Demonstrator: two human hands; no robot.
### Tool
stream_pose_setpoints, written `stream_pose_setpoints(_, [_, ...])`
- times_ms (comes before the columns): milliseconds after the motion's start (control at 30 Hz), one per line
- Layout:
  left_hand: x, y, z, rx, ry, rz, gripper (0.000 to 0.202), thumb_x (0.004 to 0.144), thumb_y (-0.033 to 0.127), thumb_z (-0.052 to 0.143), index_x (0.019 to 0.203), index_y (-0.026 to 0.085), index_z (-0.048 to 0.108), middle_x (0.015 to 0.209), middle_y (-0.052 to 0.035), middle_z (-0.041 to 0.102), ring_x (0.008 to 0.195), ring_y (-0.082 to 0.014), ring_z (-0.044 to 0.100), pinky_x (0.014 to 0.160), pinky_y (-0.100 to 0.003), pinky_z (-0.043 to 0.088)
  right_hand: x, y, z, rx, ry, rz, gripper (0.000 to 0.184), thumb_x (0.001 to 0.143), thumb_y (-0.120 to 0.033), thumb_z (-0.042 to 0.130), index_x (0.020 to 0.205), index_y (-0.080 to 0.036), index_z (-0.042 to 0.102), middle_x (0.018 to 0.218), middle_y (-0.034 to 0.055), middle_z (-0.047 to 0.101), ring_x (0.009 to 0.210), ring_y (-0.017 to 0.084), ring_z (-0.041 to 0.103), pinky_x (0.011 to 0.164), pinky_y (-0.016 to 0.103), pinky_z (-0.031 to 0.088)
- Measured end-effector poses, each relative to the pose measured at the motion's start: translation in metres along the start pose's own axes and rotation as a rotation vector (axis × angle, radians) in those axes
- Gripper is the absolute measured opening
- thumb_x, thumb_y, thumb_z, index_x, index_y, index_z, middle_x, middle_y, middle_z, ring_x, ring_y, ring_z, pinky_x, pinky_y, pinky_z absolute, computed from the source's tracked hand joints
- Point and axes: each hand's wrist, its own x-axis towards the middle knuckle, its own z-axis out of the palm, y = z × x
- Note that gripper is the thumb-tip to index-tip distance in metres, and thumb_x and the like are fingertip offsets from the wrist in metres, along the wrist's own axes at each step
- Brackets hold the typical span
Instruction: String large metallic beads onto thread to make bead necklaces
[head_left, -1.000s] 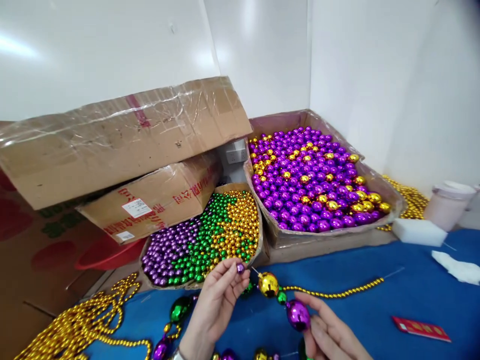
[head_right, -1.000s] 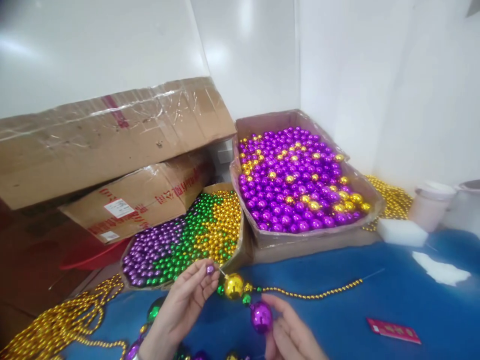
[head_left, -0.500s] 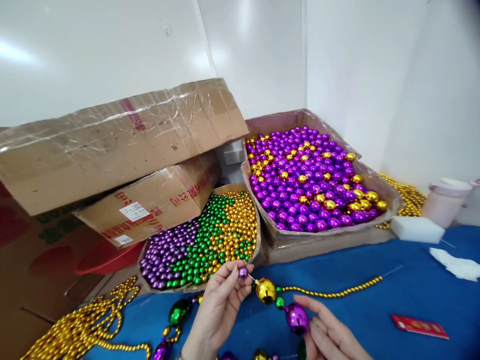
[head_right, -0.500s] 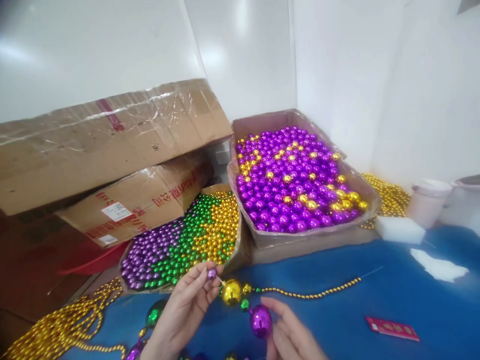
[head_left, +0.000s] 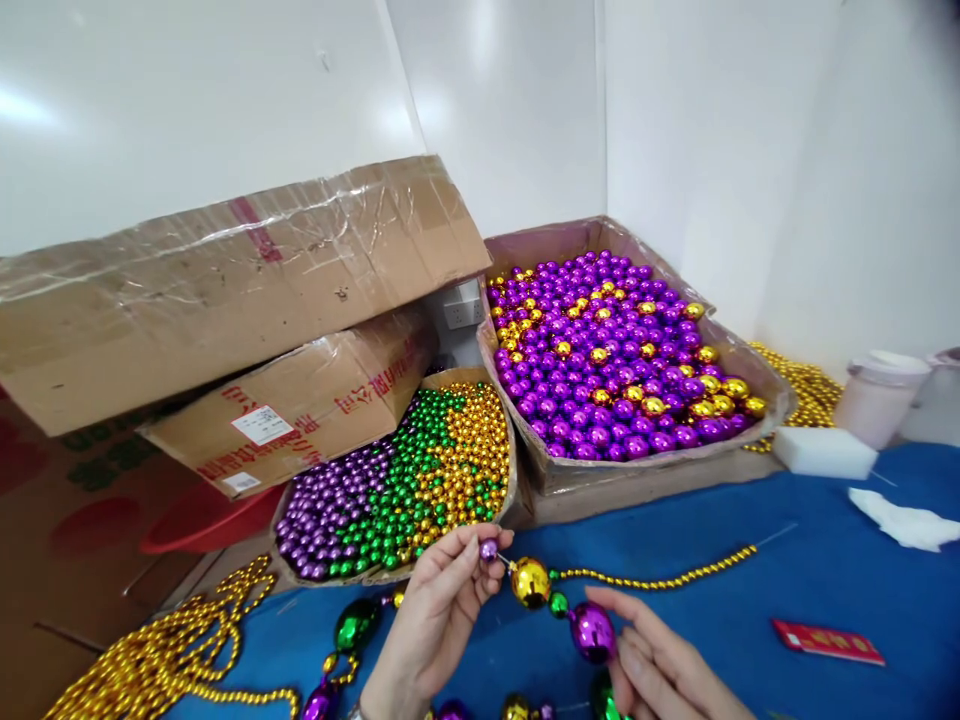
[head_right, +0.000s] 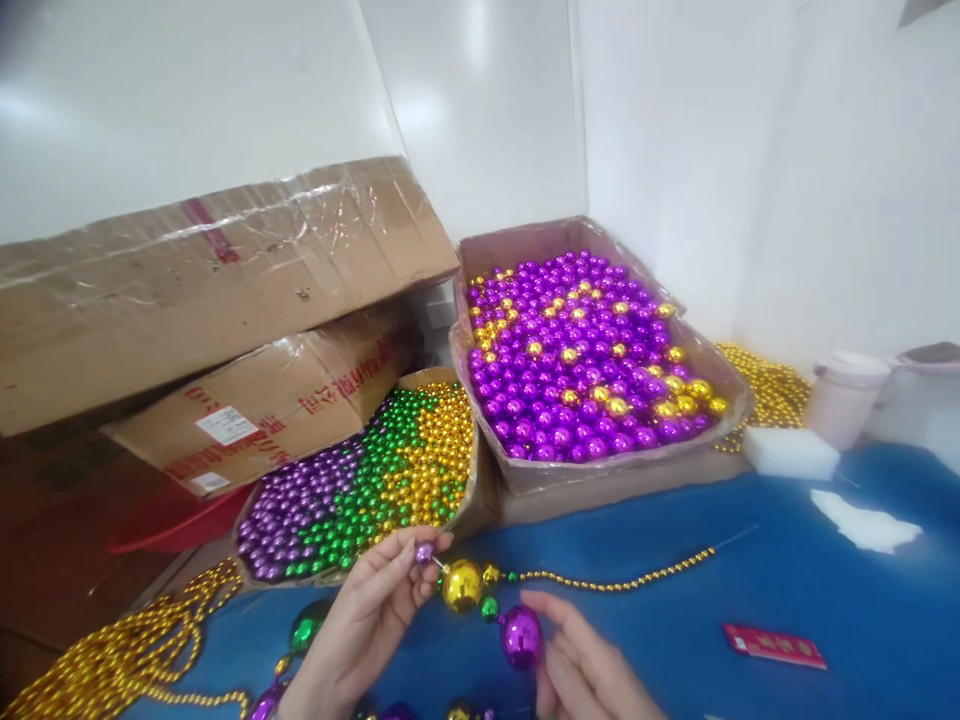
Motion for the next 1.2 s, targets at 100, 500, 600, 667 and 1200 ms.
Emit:
stream_pose_setpoints(100, [-0.001, -0.002, 0.005, 0.171, 0.014, 0.016, 0.02, 0.077, 0.023, 0.07, 0.095, 0.014, 0.071, 0.092, -0.0083, 0.069, 0.072, -0.0121, 0.06, 0.066, -0.02, 0.048, 0.005, 0.009, -0.008, -0.195, 0.053, -0.091, 0.059, 0.09, -0.061, 0.032, 0.134, -0.023, 0.044, 0.072, 0.0012, 0.062, 0.057, 0.014, 0.055, 0.058, 0.03, 0.042])
stream_pose_setpoints(500, [0.014, -0.052, 0.064, 0.624, -0.18, 0.231, 0.013, 0.08, 0.028, 0.065, 0.083, 0.016, 0.069, 0.088, -0.0066, 0.07, 0.078, -0.0173, 0.063, 0.069, -0.026, 0.049, 0.013, 0.042, -0.039, -0.056, 0.131, -0.044, 0.05, 0.087, -0.026, 0.039, 0.136, -0.023, 0.028, 0.111, 0.0055, 0.065, 0.101, 0.018, 0.063, 0.089, 0.034, 0.047])
stream_pose_setpoints(600, [0.016, -0.059, 0.08, 0.74, -0.245, 0.338, 0.011, 0.083, 0.025, 0.061, 0.079, 0.018, 0.069, 0.094, -0.0056, 0.069, 0.084, -0.0175, 0.064, 0.07, -0.024, 0.048, 0.01, 0.058, -0.054, -0.153, 0.192, -0.002, 0.052, 0.084, -0.022, 0.036, 0.135, -0.021, 0.028, 0.103, 0.0071, 0.066, 0.081, 0.018, 0.066, 0.064, 0.031, 0.052])
stream_pose_setpoints(667, [0.016, -0.055, 0.09, 0.784, -0.264, 0.371, 0.012, 0.085, 0.025, 0.059, 0.08, 0.018, 0.067, 0.089, -0.0043, 0.07, 0.081, -0.0162, 0.064, 0.07, -0.024, 0.047, 0.006, 0.063, -0.067, -0.234, 0.238, -0.002, 0.055, 0.08, -0.019, 0.038, 0.135, -0.021, 0.031, 0.109, 0.0094, 0.064, 0.068, 0.018, 0.064, 0.054, 0.03, 0.048])
stream_pose_setpoints(1200, [0.016, -0.034, 0.115, 0.638, -0.154, 0.44, 0.017, 0.089, 0.031, 0.051, 0.098, 0.018, 0.058, 0.094, -0.0067, 0.068, 0.081, -0.0163, 0.063, 0.072, -0.029, 0.053, -0.004, -0.006, -0.064, -0.497, 0.234, -0.272, 0.03, 0.095, -0.037, 0.041, 0.109, -0.022, 0.063, 0.066, -0.0019, 0.058, 0.06, 0.014, 0.055, 0.058, 0.026, 0.041])
